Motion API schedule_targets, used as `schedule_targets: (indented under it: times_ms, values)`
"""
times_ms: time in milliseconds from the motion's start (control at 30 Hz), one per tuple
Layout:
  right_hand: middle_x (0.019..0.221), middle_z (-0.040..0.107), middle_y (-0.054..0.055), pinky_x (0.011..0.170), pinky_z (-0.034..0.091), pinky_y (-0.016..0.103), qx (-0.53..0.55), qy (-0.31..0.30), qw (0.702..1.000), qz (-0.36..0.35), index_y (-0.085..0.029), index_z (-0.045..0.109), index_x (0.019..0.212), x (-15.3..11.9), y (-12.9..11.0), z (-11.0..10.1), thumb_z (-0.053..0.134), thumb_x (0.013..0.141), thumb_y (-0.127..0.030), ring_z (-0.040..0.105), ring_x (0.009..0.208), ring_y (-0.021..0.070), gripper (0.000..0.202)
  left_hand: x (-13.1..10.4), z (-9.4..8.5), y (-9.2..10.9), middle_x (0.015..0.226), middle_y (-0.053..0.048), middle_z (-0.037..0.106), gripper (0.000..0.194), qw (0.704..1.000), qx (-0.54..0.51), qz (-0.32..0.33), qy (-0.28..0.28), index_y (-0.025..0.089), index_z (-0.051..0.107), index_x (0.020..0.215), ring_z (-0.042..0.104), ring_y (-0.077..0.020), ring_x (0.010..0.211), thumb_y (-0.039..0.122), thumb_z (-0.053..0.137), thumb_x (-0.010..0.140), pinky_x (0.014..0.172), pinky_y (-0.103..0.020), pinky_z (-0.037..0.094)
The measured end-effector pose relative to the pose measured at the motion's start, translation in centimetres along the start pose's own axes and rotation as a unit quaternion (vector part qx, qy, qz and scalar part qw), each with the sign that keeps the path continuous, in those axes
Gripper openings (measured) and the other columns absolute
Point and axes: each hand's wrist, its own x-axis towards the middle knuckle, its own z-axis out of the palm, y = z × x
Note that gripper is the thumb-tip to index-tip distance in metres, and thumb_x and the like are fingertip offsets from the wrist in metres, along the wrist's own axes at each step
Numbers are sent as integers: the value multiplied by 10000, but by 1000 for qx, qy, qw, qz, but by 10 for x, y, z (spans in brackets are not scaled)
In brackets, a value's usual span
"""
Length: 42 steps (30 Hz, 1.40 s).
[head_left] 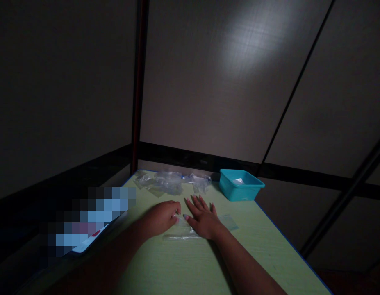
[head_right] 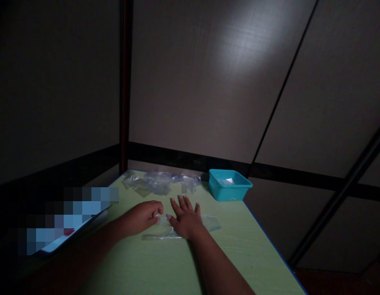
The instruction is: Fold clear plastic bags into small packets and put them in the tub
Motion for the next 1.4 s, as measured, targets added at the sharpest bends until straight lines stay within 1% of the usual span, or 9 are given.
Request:
schedule_targets:
  times_ms: [267,433,600,733,867,1000,1200,1300,1400]
  values:
    - [1466,-21,-39,992,-3,589,2,-1,1000,1,-404,8,1363,-1,-1,-2,208,840,-606,-71,1332,220,595,1,3,-1,776,2,551,83,1000,12,16,1,207,545,785,497,-146,716,185,484,733,648,-225,341]
    - [1467,-36,-35,1000,-9,570,-2,-14,1000,13,-392,6,1367,-3,-4,-5,201,843,-604,-89,1330,215,598,1,2,-1,757,10,535,51,1000,11,16,-7,199,505,742,484,-138,704,164,484,712,633,-218,331]
    - [1468,-37,-40,1007,-15,553,-8,-21,1000,18,-392,3,1367,-3,-6,-7,186,844,-607,-94,1329,214,594,2,-2,-1,728,24,522,51,1000,18,-4,-13,194,455,712,466,-133,676,162,486,688,592,-212,310]
    - [1468,-22,-36,1007,-10,554,-5,-16,1000,16,-388,15,1370,-4,-7,-8,184,843,-611,-88,1330,212,597,1,-5,0,712,24,529,42,999,18,-14,-23,195,460,712,467,-134,661,172,491,693,554,-216,282]
    - [1468,-30,-34,1010,-5,546,-12,-23,999,20,-373,13,1373,-4,-7,-8,188,848,-601,-92,1330,214,599,0,-7,0,696,22,544,42,999,10,-35,-30,197,474,725,477,-140,656,208,507,702,536,-222,262]
    - [1469,-22,-30,1004,6,561,-9,-14,1000,11,-378,9,1371,-3,-6,-6,183,844,-610,-80,1331,223,602,0,-8,-1,688,28,547,42,999,-1,-28,-38,198,480,740,480,-134,645,214,501,707,533,-221,262]
    - [1470,-12,-23,995,4,580,-6,-6,1000,5,-382,6,1370,-2,-3,-3,182,842,-613,-77,1332,222,603,1,-8,-4,670,28,543,34,999,-11,-24,-33,191,473,724,476,-126,626,168,469,699,520,-217,259]
    - [1469,-16,-25,998,2,573,-6,-12,1000,10,-381,7,1370,-3,-5,-5,190,844,-607,-85,1331,217,602,0,-9,-5,659,30,539,52,999,-19,-16,-32,190,473,720,472,-124,615,149,447,701,517,-216,261]
    - [1469,-29,-32,1007,0,555,-10,-21,1000,17,-379,4,1371,-4,-6,-7,197,846,-601,-87,1330,215,602,-1,-10,-4,656,33,539,81,998,-34,-11,-45,189,485,736,478,-125,622,137,437,696,524,-214,271]
